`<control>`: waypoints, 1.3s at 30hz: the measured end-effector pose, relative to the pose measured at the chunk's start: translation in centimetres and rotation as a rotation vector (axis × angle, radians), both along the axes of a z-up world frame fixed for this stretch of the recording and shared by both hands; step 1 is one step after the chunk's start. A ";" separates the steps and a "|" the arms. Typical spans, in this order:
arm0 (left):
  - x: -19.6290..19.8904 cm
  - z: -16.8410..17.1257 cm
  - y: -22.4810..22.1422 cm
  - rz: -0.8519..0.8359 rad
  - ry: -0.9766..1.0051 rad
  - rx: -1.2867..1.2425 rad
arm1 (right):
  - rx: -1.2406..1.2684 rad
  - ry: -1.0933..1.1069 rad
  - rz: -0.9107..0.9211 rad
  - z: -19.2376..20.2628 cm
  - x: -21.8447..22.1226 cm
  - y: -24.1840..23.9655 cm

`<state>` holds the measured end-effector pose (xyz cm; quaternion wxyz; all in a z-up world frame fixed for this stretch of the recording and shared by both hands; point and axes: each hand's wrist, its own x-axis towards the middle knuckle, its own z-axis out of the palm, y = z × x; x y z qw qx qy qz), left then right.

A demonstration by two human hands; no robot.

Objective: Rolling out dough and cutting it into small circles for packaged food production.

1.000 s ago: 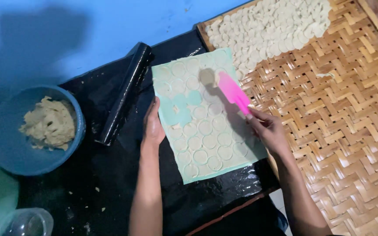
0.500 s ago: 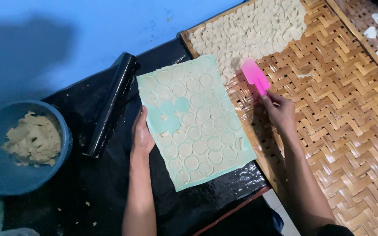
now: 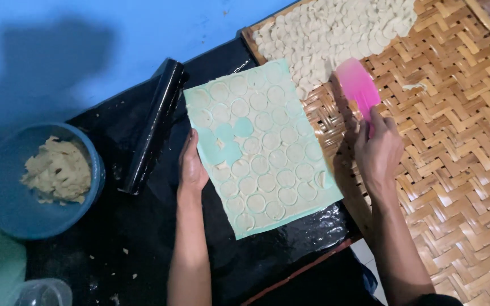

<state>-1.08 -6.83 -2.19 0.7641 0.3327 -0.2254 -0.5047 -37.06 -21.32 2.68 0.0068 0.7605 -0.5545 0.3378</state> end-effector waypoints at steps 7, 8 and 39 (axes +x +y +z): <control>0.1 -0.1 0.0 0.020 -0.042 0.025 | 0.361 -0.343 0.394 1.2 5.6 7.2; 0.3 -0.5 0.0 0.024 -0.034 0.029 | 0.323 -0.242 0.383 1.6 6.4 7.6; 0.1 0.1 -0.1 0.019 0.020 0.042 | 0.507 -0.333 0.474 -2.4 7.7 3.2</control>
